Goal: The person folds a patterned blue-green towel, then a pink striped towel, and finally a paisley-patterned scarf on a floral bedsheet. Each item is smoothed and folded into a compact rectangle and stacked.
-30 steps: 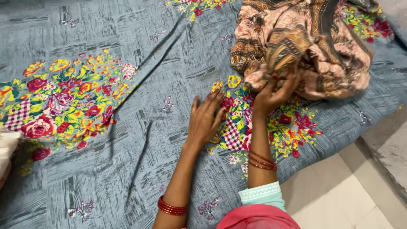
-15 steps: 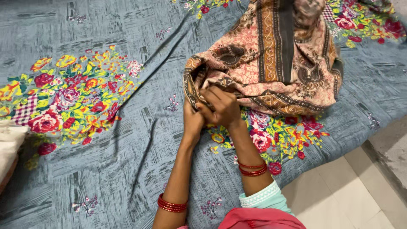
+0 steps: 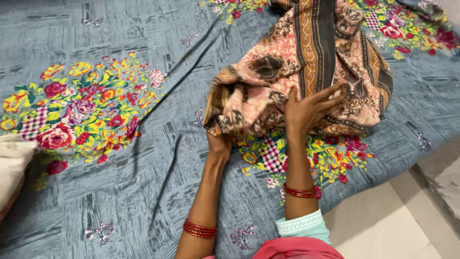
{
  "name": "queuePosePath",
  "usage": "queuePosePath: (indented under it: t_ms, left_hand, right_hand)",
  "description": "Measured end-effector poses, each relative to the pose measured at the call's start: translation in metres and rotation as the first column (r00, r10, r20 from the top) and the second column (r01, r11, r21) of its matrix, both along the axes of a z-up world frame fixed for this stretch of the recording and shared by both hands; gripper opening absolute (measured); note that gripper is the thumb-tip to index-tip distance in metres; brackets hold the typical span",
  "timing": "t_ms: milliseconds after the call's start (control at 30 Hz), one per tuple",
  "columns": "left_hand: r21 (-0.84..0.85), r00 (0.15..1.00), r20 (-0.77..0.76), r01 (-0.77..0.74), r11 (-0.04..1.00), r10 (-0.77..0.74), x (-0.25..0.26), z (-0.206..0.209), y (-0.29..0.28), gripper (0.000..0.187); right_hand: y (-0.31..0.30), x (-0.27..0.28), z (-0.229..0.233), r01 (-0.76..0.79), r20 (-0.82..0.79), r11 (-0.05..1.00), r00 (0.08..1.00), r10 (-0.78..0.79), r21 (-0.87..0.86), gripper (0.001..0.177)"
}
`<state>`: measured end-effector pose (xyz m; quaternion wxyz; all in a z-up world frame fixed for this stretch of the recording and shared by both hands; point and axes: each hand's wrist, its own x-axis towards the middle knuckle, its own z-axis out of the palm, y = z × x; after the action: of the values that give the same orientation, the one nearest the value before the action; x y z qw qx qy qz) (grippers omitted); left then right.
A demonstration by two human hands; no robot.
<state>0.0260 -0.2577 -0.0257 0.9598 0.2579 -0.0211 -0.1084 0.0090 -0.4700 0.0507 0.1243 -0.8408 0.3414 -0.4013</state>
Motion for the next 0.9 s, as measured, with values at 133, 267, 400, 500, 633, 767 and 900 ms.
queuePosePath:
  t_ms: [133,267,400,500,633,767,900]
  left_hand:
    - [0.343,0.962,0.209,0.095,0.934,-0.175,-0.004,0.008,0.001,0.055]
    - [0.806,0.841,0.484,-0.320,0.498,-0.242,-0.008,0.028,0.002,0.049]
    - [0.879,0.816,0.464,-0.376,0.293,-0.344,-0.011,0.037,0.007,0.041]
    - [0.829,0.778,0.542,-0.434,0.353,-0.317,-0.006,0.033,0.012,0.033]
    - [0.603,0.601,0.773,-0.596,0.531,-0.204,0.003,0.024,0.016,0.034]
    - [0.358,0.889,0.257,0.277,0.892,-0.379,0.009,0.022,0.023,0.030]
    - [0.063,0.906,0.228,0.351,0.934,-0.356,0.009,0.023,0.031,0.048]
  right_hand:
    - [-0.007,0.004,-0.005,0.022,-0.032,0.993,0.999,-0.018,0.115,0.135]
    - [-0.007,0.016,-0.008,0.085,-0.169,0.986,0.984,-0.060,0.144,0.126]
    - [-0.016,0.025,-0.021,0.133,-0.305,0.991,0.943,-0.132,-0.017,0.095]
    - [-0.035,0.029,-0.036,0.057,-0.202,0.988,0.979,-0.027,0.141,0.068]
    - [-0.051,0.030,-0.046,-0.243,0.230,0.962,0.950,0.210,0.124,0.034]
    - [-0.028,0.026,-0.036,-0.544,0.576,0.835,0.658,0.485,-0.082,0.029]
    - [0.019,0.009,-0.024,-0.600,0.587,0.769,0.549,0.595,-0.219,0.035]
